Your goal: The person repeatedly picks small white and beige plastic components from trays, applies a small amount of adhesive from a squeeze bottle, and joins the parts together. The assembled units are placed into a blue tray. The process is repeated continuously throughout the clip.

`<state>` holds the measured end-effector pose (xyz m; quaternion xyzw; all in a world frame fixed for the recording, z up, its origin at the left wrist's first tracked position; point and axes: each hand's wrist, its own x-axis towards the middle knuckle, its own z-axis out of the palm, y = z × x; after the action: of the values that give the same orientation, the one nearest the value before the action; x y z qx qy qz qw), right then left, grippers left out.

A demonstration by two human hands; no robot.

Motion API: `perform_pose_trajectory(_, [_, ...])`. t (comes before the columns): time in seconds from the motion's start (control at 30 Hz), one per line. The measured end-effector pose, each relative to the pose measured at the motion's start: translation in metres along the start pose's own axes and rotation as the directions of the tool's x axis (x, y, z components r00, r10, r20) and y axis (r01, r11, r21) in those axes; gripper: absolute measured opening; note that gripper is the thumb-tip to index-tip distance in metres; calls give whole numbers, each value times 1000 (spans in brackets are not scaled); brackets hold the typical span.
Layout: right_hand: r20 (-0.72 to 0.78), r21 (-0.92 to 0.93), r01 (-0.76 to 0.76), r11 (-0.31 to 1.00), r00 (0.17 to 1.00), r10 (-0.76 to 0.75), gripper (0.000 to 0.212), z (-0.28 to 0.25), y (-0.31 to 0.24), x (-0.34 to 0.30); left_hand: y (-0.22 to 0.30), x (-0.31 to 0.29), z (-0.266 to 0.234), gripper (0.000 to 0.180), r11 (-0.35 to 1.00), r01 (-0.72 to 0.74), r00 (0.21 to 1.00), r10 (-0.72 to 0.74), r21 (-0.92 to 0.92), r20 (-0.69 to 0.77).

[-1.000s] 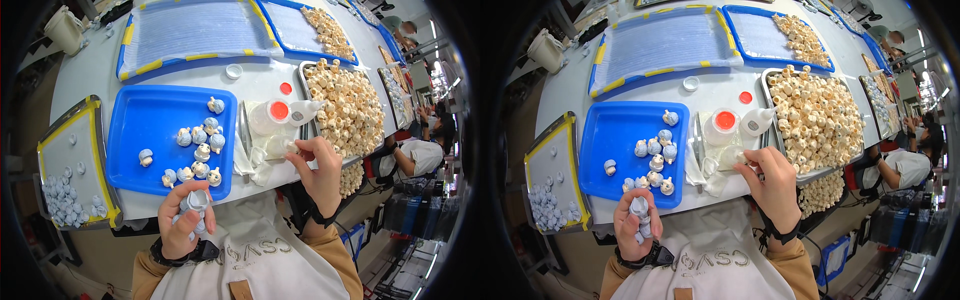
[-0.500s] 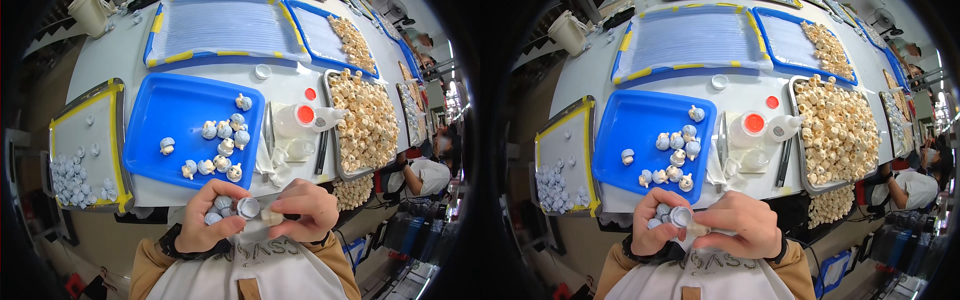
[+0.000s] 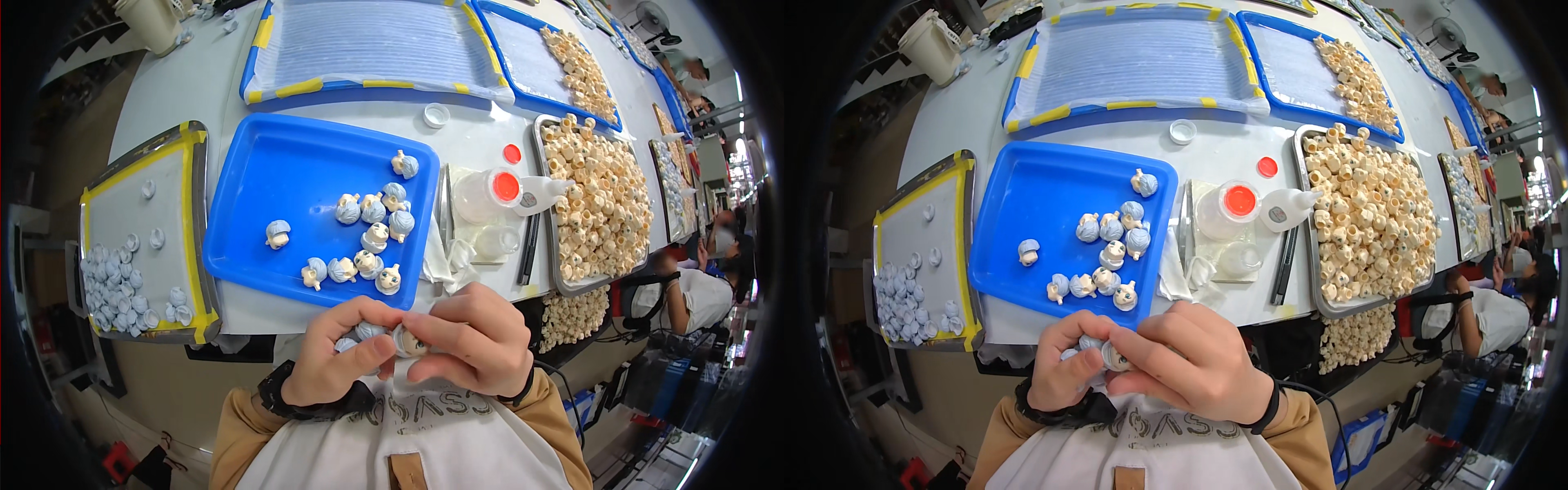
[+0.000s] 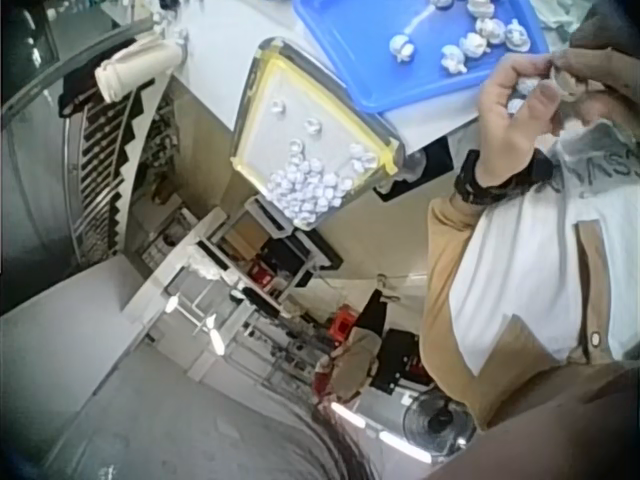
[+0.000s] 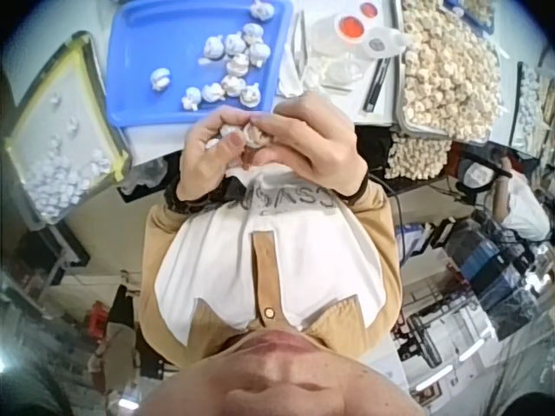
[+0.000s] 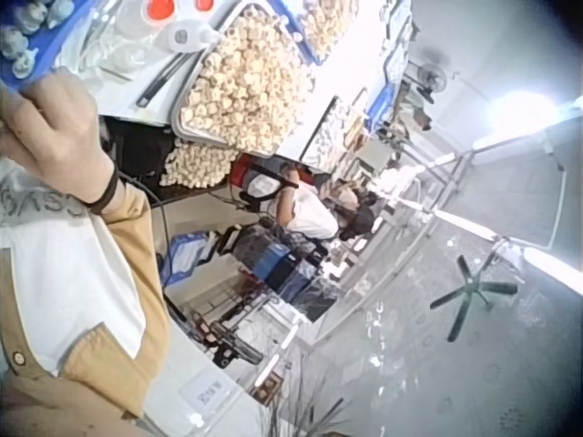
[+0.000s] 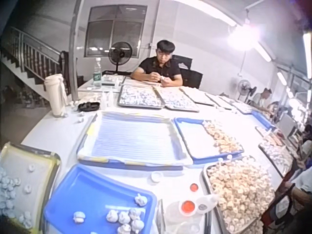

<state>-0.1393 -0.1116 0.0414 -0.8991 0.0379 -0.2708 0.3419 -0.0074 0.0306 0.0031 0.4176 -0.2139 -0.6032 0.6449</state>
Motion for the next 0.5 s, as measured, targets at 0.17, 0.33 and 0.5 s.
perform_pose_trajectory(0.17, [-122,-209,46,977,990,-73,41,19,3,0,-8,4,2,28,990,-22,999,15,-143,-48])
perform_pose_trajectory(0.33, [-25,-238,-2,971,1000,-4,35,18,2,0,-12,3,3,31,997,-31,999,28,-67,-41])
perform_pose_trajectory(0.5, [62,-267,-1,964,998,19,32,11,0,-1,-11,3,1,34,999,-32,999,32,25,5])
